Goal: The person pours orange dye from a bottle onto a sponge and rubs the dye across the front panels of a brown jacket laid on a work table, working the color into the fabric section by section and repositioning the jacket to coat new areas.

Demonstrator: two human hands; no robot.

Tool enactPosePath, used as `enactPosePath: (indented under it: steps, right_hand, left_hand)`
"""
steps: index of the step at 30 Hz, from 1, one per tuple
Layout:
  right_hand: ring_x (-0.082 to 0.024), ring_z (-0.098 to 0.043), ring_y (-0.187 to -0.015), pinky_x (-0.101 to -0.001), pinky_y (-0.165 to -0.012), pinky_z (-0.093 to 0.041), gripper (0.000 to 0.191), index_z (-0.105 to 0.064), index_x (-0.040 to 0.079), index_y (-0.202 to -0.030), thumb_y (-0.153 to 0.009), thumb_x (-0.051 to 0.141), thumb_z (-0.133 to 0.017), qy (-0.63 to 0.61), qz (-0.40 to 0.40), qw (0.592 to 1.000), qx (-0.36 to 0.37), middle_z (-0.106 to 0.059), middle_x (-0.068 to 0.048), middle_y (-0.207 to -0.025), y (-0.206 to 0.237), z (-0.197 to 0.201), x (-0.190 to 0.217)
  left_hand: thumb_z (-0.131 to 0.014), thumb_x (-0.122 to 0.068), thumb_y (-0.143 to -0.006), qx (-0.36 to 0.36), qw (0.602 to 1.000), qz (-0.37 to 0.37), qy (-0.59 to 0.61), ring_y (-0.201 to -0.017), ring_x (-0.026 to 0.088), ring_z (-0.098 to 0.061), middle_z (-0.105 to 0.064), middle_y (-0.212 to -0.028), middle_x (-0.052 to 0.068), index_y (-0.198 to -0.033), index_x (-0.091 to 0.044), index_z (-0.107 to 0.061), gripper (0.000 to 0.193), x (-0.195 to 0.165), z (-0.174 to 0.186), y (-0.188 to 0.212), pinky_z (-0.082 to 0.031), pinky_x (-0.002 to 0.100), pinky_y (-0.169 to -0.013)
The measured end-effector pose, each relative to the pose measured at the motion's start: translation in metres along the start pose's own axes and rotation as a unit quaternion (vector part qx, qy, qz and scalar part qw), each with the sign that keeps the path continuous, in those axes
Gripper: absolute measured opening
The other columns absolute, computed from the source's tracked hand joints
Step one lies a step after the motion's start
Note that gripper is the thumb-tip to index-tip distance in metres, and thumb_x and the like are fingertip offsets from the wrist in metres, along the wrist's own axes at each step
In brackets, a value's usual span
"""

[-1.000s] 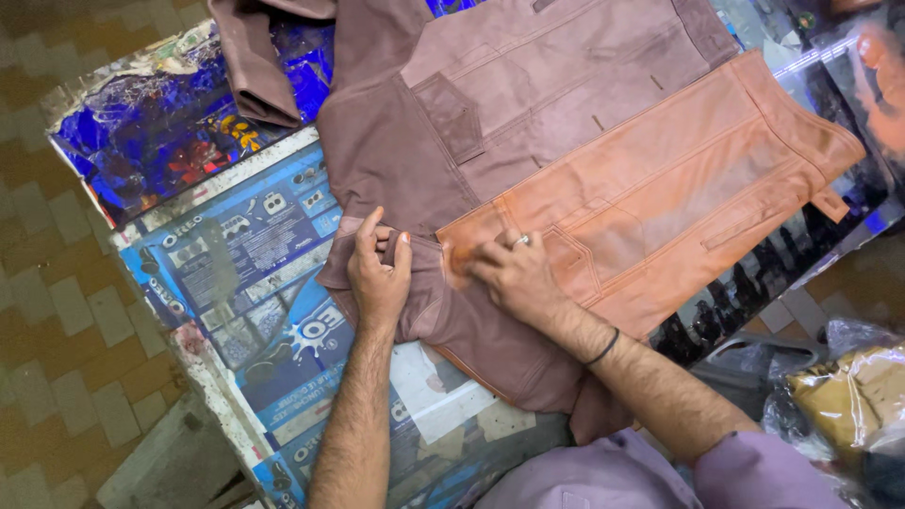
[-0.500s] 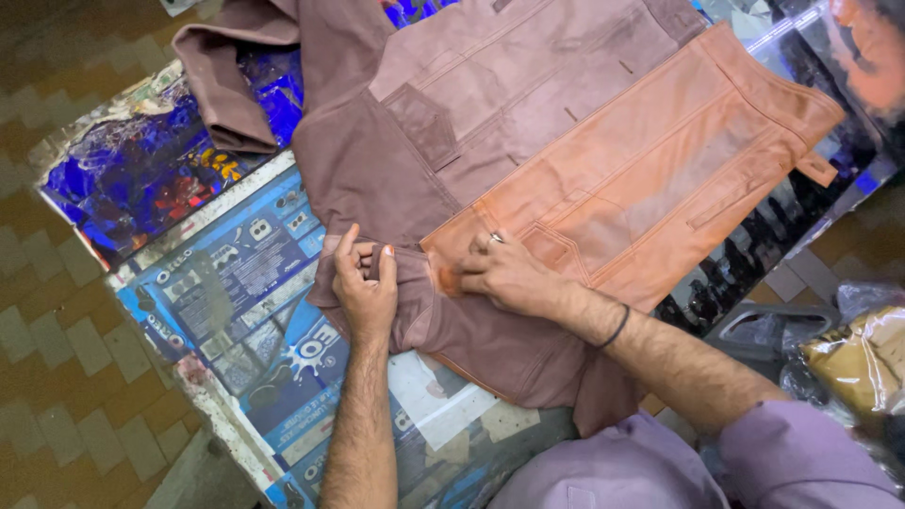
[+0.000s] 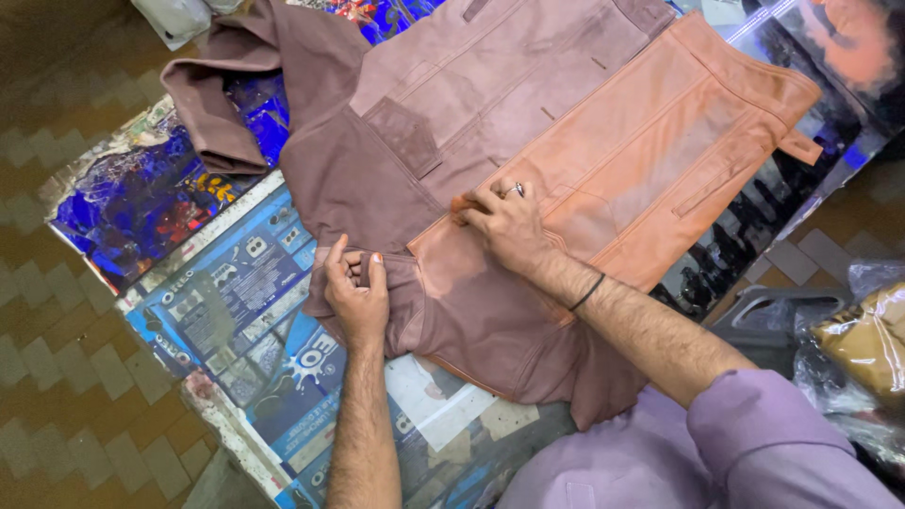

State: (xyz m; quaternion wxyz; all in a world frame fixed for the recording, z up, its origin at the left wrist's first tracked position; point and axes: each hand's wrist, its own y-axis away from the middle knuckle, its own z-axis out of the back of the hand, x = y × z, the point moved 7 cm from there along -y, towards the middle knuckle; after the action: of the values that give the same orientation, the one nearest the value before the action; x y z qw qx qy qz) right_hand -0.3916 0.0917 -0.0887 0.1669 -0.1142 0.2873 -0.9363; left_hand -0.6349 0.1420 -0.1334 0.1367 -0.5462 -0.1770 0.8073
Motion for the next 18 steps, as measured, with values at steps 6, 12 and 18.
enactPosePath:
  steps: [6,12,18]
  right_hand:
    - [-0.02,-0.055,-0.101,-0.0434,-0.087,-0.04,0.021,-0.079,0.03,-0.102,-0.084,0.024,-0.069,0.018,0.023,1.0,-0.006,-0.067,0.01,-0.114,-0.014,-0.004,-0.013]
    - [-0.022,-0.054,-0.101,-0.0454,-0.086,-0.038,0.025,-0.08,0.031,-0.102,-0.079,0.024,-0.071,0.014,0.079,0.994,0.072,-0.066,0.011,-0.112,0.012,0.008,-0.034]
    - [-0.024,-0.055,-0.102,-0.0491,-0.086,-0.036,0.016,-0.078,0.027,-0.097,-0.082,0.027,-0.072,-0.058,0.081,0.994,0.05,-0.066,0.008,-0.114,0.014,0.029,-0.043]
  left_hand:
    - [-0.072,-0.001,-0.094,-0.001,1.0,-0.014,-0.014,-0.08,0.013,-0.064,-0.066,-0.093,0.005,-0.141,0.001,-0.051,0.051,-0.001,0.0,-0.004,-0.055,0.029,-0.073]
    - [-0.073,-0.004,-0.093,0.011,0.998,-0.002,-0.056,-0.084,0.018,-0.066,-0.069,-0.094,0.007,-0.136,-0.002,-0.057,0.046,-0.006,-0.002,-0.008,-0.055,0.034,-0.078]
    - [-0.073,-0.01,-0.091,0.057,0.989,0.011,-0.136,-0.106,0.029,-0.062,-0.064,-0.119,0.014,-0.129,-0.004,-0.063,0.039,-0.029,-0.001,-0.019,-0.052,0.038,-0.09]
